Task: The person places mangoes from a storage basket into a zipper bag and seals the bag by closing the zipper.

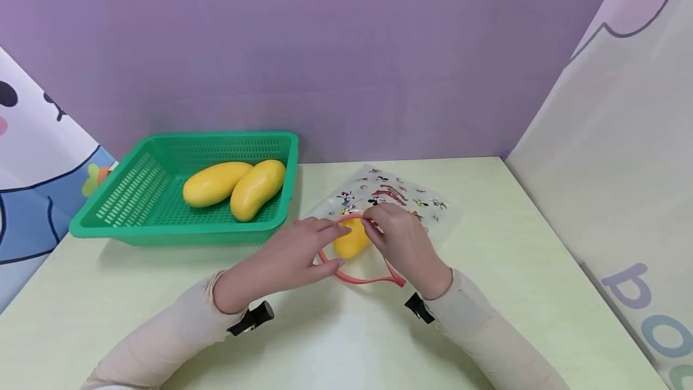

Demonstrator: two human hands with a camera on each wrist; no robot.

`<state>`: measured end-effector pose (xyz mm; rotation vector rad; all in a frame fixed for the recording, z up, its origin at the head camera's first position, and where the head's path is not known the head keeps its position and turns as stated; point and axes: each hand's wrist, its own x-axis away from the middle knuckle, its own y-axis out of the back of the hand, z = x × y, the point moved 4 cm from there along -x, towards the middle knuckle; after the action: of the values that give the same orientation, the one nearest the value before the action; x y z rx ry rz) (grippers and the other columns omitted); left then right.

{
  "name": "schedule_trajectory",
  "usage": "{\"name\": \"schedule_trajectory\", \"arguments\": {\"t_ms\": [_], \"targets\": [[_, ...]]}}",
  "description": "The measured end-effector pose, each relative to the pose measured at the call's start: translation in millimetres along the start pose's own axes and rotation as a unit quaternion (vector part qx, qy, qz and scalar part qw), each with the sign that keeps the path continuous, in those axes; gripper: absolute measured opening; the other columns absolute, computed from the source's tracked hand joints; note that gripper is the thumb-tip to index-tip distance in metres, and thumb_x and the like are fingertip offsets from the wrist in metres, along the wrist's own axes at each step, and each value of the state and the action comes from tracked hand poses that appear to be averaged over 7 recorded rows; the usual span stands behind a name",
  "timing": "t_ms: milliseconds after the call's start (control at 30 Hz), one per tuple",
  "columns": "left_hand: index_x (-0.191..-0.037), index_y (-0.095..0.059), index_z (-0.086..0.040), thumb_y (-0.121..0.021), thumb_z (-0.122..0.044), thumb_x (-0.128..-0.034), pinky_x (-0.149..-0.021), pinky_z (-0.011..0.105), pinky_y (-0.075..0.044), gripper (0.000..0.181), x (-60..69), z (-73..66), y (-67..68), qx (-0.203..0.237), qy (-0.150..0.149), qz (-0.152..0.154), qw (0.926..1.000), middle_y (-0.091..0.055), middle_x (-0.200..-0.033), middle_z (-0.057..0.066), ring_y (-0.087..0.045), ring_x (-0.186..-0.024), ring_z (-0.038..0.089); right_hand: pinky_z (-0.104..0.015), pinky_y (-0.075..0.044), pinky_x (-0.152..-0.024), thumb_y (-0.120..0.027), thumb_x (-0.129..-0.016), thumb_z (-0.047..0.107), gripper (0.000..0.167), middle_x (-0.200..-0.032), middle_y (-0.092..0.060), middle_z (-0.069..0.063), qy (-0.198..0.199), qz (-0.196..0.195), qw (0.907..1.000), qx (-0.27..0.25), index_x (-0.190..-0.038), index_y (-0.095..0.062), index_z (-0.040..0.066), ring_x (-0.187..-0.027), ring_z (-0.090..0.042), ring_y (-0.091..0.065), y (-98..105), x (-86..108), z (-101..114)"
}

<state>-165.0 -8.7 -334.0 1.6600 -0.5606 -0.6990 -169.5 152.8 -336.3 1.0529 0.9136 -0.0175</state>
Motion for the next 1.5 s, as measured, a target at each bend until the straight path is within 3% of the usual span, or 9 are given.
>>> {"name": "schedule_trajectory", "arguments": {"t_ms": [633, 933, 1167, 1500], "targets": [[-0.13, -0.057, -0.013, -0.063, -0.04, -0.0875, -0.077, 0.031, -0.052, 0.051, 1.2, 11.4, 6.6, 0.016, 0.008, -0.034, 0.9993, -0.062, -0.12, 0.003, -0.058, -0.104, 0.02, -0.023, -0.052, -0.056, -0.076, -0.077, 0.005, 0.013, -0.082, -0.067, -0.004, -0.002, 0.005, 0.9999, -0.01, -0.087, -0.069, 0.005, -0.067, -0.013, -0.06, -0.3, 0.2, 1.2], [-0.127, -0.059, -0.013, -0.064, -0.033, -0.0872, -0.084, 0.034, -0.051, 0.045, 4.5, 17.1, 13.3, 0.035, 0.002, -0.061, 0.9975, -0.062, -0.119, 0.004, -0.059, -0.103, 0.022, -0.024, -0.053, -0.057, -0.077, -0.076, 0.006, 0.013, -0.083, -0.068, -0.005, 0.002, 0.0, 1.0, -0.005, -0.086, -0.069, 0.005, -0.066, -0.015, -0.06, -0.4, -0.2, 1.2], [-0.129, -0.058, -0.011, -0.064, -0.033, -0.0877, -0.083, 0.036, -0.051, 0.047, 6.1, 21.8, 16.6, 0.043, 0.014, -0.054, 0.9975, -0.061, -0.123, 0.006, -0.057, -0.106, 0.024, -0.024, -0.053, -0.057, -0.077, -0.076, 0.004, 0.013, -0.083, -0.068, -0.005, -0.004, 0.003, 1.0, -0.007, -0.087, -0.069, 0.005, -0.067, -0.016, -0.06, -0.2, -0.4, 1.7], [-0.131, -0.056, -0.012, -0.063, -0.036, -0.0882, -0.086, 0.038, -0.051, 0.049, 5.0, 28.4, 22.1, 0.019, 0.031, -0.048, 0.9982, -0.06, -0.126, 0.007, -0.057, -0.111, 0.025, -0.024, -0.053, -0.056, -0.078, -0.075, 0.004, 0.014, -0.082, -0.067, -0.005, 0.001, -0.002, 1.0, -0.006, -0.086, -0.069, 0.005, -0.066, -0.017, -0.06, 1.7, -0.8, 3.7]]}}
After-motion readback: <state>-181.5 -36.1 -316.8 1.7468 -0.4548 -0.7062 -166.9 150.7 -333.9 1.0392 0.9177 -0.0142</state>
